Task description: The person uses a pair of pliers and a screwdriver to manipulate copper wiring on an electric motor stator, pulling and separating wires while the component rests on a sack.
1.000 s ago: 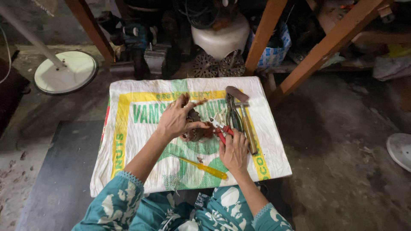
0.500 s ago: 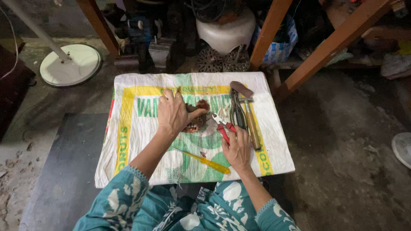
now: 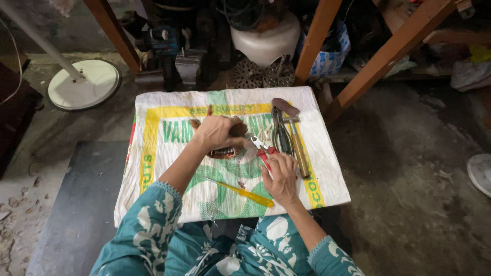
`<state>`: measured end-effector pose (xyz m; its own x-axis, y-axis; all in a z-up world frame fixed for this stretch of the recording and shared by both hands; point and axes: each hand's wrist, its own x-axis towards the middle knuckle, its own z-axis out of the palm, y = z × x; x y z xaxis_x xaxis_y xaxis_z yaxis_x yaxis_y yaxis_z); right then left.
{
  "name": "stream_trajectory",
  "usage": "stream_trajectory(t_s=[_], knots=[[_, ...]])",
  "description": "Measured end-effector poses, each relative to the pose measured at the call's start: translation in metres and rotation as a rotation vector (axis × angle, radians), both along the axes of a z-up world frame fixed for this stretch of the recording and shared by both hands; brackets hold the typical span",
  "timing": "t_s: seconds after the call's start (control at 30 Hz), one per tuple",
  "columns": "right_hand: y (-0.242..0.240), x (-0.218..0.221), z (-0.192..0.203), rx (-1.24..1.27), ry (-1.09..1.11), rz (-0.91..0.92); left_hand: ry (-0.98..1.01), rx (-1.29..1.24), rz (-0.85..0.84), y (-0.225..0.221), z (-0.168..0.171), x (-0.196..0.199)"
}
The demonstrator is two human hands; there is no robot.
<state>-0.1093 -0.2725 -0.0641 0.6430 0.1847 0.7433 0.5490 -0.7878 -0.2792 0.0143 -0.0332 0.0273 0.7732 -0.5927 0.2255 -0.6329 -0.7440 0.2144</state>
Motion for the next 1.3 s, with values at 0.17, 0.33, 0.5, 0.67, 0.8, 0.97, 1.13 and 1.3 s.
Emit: stream_trajectory(t_s=[0.17,0.33,0.5,0.67,0.8,0.97,1.13,1.3], knots=[[0.013,-0.018,-0.009,-0.003,0.028,0.156,0.039,-0.111,0.114,0.002,0.003,-0.008],[0.025,-0.048,-0.011,-0.02,0.275,0.382,0.236,-0.343,0.397,-0.012,0.002,0.003],[0.026,-0.049,-0.005,-0.094,0.51,0.367,0.148,-0.419,0.506,-0.021,-0.002,0.006],[0.028,-0.05,-0.014,-0.167,0.53,0.381,0.096,-0.326,0.398,-0.016,-0.009,0.017],[0.024,-0.044,-0.022,-0.128,0.498,0.285,0.105,-0.235,0.399,-0.012,-0.017,0.025],[0.006,-0.035,-0.008,0.131,0.56,0.091,0.101,-0.332,0.37,-0.008,-0.023,0.028],[0.01,-0.018,0.013,0.105,0.515,0.036,0.079,-0.338,0.381,-0.012,-0.023,0.032],[0.02,-0.01,0.025,0.065,0.539,0.01,0.123,-0.413,0.411,-0.01,-0.021,0.024]])
